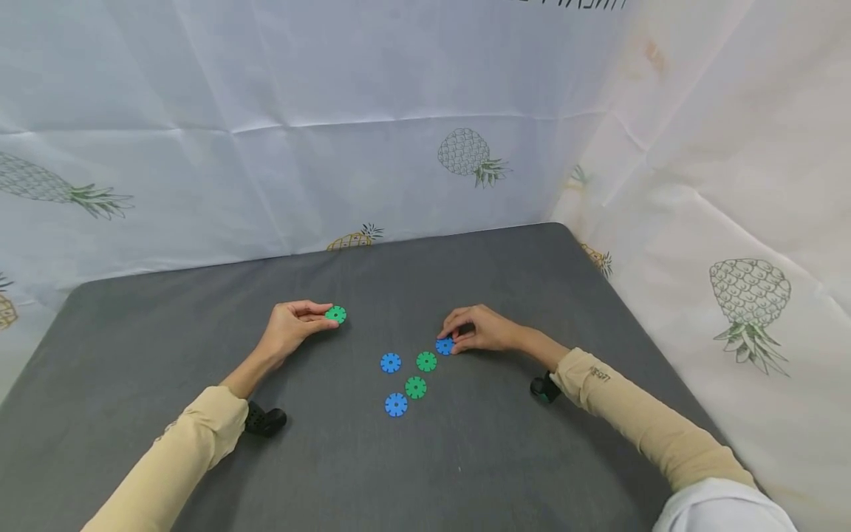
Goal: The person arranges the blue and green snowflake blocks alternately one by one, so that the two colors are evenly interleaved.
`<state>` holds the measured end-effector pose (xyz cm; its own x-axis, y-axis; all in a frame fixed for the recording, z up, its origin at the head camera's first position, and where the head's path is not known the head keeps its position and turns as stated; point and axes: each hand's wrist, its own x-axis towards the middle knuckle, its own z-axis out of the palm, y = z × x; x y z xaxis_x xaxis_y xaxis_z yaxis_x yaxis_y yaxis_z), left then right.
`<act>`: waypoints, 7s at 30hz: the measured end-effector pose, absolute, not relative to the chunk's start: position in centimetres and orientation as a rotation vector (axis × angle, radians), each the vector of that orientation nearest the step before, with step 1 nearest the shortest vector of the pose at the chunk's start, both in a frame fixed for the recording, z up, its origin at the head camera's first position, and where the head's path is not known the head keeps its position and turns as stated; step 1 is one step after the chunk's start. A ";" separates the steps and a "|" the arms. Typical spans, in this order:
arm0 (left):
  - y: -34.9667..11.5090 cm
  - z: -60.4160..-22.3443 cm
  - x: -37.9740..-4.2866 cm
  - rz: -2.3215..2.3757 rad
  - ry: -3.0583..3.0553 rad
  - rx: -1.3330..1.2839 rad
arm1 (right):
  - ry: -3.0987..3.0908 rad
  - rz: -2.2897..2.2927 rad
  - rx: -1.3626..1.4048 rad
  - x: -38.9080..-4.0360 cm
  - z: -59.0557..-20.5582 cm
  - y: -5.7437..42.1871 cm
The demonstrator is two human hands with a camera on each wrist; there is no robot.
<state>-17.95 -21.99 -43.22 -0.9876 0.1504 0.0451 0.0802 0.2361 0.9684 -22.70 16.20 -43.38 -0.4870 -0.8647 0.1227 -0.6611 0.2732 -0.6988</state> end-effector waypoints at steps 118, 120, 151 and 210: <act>-24.5 -42.7 -23.7 1.251 2.794 0.389 | 2.249 -1.052 -1.222 -22.3 -43.2 16.0; -24.6 -42.7 -23.8 1.204 2.810 0.409 | 2.250 -1.051 -1.233 -22.3 -43.2 16.0; -24.3 -42.5 -23.8 1.100 2.889 0.435 | 2.298 -1.050 -1.226 -21.8 -42.5 15.8; -23.8 -42.1 -23.9 1.132 2.852 0.374 | 2.123 -1.472 -0.703 -24.9 -43.7 15.8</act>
